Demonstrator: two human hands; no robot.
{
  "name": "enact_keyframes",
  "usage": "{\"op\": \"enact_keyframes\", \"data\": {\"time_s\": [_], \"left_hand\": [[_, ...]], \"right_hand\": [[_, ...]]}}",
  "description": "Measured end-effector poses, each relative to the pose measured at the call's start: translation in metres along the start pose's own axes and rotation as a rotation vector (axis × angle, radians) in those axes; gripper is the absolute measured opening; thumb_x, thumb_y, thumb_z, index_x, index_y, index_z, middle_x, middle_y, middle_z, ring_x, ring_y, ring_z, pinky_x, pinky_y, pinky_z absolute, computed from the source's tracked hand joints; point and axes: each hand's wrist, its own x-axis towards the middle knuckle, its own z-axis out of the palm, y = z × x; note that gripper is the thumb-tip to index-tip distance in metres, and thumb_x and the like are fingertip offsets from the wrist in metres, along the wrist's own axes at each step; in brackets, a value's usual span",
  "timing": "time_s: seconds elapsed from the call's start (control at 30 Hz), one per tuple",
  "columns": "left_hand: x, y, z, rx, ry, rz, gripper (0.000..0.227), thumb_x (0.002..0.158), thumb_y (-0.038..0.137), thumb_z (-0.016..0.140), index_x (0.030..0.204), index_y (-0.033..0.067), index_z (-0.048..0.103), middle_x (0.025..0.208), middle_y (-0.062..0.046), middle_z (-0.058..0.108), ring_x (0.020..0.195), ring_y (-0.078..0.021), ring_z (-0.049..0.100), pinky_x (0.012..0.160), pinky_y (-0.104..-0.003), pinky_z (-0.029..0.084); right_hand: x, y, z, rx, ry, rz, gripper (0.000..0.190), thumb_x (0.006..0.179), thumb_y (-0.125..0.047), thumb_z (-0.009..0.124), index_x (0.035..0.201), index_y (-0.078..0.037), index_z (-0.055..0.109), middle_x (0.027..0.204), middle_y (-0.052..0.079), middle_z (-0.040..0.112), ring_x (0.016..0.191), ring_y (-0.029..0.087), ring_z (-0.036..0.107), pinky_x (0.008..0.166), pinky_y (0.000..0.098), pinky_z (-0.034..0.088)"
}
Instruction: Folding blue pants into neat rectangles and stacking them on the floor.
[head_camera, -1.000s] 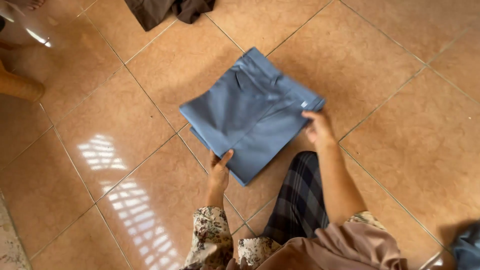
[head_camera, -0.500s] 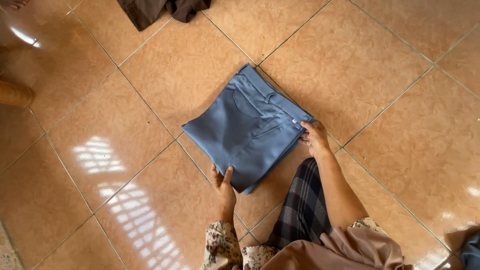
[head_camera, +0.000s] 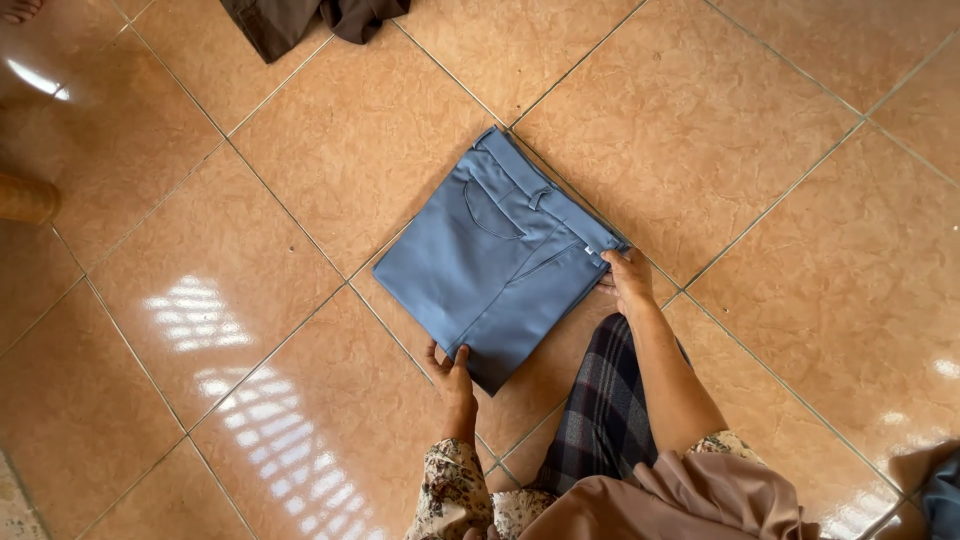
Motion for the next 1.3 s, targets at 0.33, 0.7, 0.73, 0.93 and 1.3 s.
{"op": "enact_keyframes", "data": {"time_s": [0.33,0.7,0.73,0.93,1.3], "left_hand": [[-0.033,0.099,0.038,1.092,0.104,0.802,0.062,0.090,0.031,0.065,0.148,0.0206,0.045,0.158,-0.021,0.036,0.151,-0.0439,0.022,0.117,-0.066,0.011],[-0.062,0.086,0.151,1.354,-0.062,1.174,0.069,0.088,0.042,0.068,0.147,0.0149,0.046,0.160,-0.026,0.034,0.152,-0.0502,0.016,0.115,-0.073,-0.001],[-0.070,0.084,0.165,1.324,-0.076,1.231,0.069,0.087,0.042,0.069,0.146,0.0149,0.047,0.159,-0.026,0.035,0.152,-0.0500,0.018,0.115,-0.074,0.001],[-0.119,0.047,0.232,1.211,-0.231,1.406,0.069,0.084,0.040,0.072,0.144,0.0148,0.049,0.157,-0.025,0.038,0.151,-0.0504,0.020,0.114,-0.075,0.006],[-0.208,0.004,0.285,1.187,-0.444,1.500,0.072,0.083,0.041,0.074,0.144,0.0140,0.046,0.155,-0.025,0.038,0.151,-0.0511,0.020,0.116,-0.074,0.001]], "right_hand": [[-0.088,-0.034,0.022,-1.218,0.363,-0.904,0.068,0.092,-0.037,0.071,0.153,-0.020,0.047,0.149,0.022,0.045,0.135,0.042,0.045,0.101,0.0596,0.044],[-0.097,-0.024,-0.004,-1.449,0.163,-0.923,0.066,0.100,-0.049,0.054,0.158,-0.024,0.037,0.162,0.022,0.030,0.153,0.042,0.020,0.116,0.0624,0.018],[-0.095,-0.027,-0.017,-1.397,0.208,-0.929,0.068,0.098,-0.047,0.058,0.158,-0.023,0.037,0.162,0.023,0.030,0.152,0.043,0.022,0.115,0.0646,0.019],[-0.094,-0.033,-0.099,-1.325,0.387,-0.818,0.069,0.097,-0.045,0.060,0.157,-0.021,0.038,0.158,0.024,0.037,0.150,0.045,0.026,0.114,0.0663,0.017],[-0.107,-0.021,-0.206,-1.290,0.579,-0.658,0.070,0.096,-0.050,0.059,0.158,-0.023,0.039,0.158,0.020,0.040,0.150,0.042,0.028,0.114,0.0654,0.018]]}}
